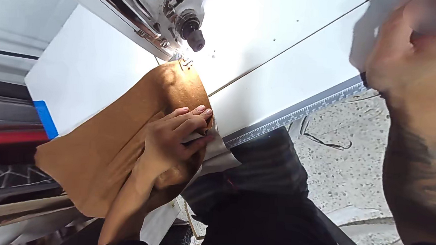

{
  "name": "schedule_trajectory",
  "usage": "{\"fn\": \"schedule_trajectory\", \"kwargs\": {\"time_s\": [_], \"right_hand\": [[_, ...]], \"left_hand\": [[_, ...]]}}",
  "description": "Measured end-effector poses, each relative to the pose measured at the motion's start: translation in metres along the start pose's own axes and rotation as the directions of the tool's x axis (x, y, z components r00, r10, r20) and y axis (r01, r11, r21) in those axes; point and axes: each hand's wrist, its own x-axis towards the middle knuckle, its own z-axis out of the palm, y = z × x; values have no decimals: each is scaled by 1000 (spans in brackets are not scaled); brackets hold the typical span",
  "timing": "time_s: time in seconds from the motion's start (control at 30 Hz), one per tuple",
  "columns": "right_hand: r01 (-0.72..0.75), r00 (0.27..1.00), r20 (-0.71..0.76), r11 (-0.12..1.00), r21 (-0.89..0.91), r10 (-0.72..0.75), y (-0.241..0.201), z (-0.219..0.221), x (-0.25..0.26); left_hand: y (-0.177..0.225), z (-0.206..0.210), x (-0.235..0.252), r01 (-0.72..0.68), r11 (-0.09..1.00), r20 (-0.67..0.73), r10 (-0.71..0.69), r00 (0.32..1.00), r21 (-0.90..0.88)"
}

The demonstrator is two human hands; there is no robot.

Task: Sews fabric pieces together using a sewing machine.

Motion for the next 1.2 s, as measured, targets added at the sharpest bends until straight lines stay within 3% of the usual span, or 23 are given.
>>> {"fn": "schedule_trajectory", "kwargs": {"time_s": [0.33, 0.63, 0.77, 0.87, 0.93, 1.03, 1.2], "right_hand": [[125, 992, -44, 989, 77, -122, 2, 0, -3], [265, 957, -136, 964, 41, -257, -18, -6, -11], [503, 859, -29, 829, 245, -512, -70, 3, -56], [564, 748, 111, 715, 412, -654, -123, 12, -92], [584, 676, 239, 705, 402, -697, -147, 15, -100], [615, 662, 295, 724, 312, -689, -165, 19, -97], [585, 672, 327, 747, 316, -664, -175, 19, -95]], "left_hand": [[3, 1, 2, -1, 998, -20, 2, 1000, 61], [-1, 1, 4, -14, 991, -30, 18, 999, 131], [-3, 0, 8, -12, 992, -24, 16, 1000, 129], [-5, -1, 9, -11, 991, -27, 15, 1000, 137], [-7, -2, 9, -5, 990, -28, 9, 1000, 139], [-8, -3, 11, -3, 992, -11, 4, 1000, 124], [-12, -6, 10, -15, 991, 3, 14, 1000, 132]]}}
